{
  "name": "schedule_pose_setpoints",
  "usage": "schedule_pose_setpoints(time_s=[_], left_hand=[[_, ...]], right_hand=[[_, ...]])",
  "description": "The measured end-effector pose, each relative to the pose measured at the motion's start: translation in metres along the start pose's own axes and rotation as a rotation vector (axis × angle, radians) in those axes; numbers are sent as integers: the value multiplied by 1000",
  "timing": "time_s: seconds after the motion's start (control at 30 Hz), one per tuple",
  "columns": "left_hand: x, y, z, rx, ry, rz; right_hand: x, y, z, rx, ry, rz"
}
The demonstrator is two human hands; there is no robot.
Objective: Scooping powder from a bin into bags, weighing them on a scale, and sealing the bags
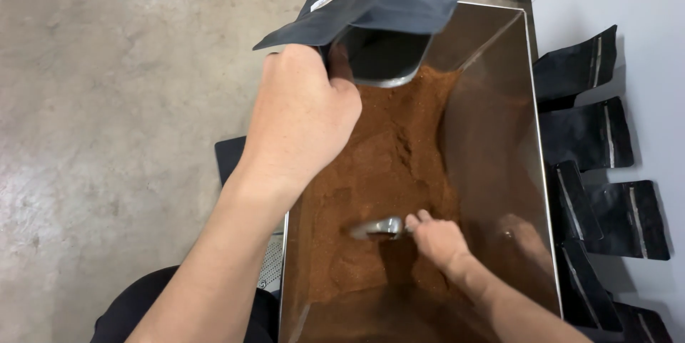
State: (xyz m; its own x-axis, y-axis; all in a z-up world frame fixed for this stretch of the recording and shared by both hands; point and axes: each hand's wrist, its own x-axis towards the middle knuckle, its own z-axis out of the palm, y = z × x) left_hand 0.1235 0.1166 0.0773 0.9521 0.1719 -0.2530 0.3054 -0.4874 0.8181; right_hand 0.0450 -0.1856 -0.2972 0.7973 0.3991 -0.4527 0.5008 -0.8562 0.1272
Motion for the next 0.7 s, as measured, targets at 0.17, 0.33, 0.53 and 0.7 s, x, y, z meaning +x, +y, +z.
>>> schedule_pose_setpoints(time_s=[0.17, 0.33, 0.53, 0.7], left_hand=[[-2, 4, 1, 111, -76, -33], [5, -7, 9, 219, -75, 26], [6, -3, 15, 258, -146, 19], [5, -8, 27, 376, -242, 32]], right_hand=[[21, 39, -36, 59, -61, 474], [48, 61, -48, 487, -51, 683], [39, -11, 21, 471, -121, 551], [-9, -62, 17, 656, -329, 336]])
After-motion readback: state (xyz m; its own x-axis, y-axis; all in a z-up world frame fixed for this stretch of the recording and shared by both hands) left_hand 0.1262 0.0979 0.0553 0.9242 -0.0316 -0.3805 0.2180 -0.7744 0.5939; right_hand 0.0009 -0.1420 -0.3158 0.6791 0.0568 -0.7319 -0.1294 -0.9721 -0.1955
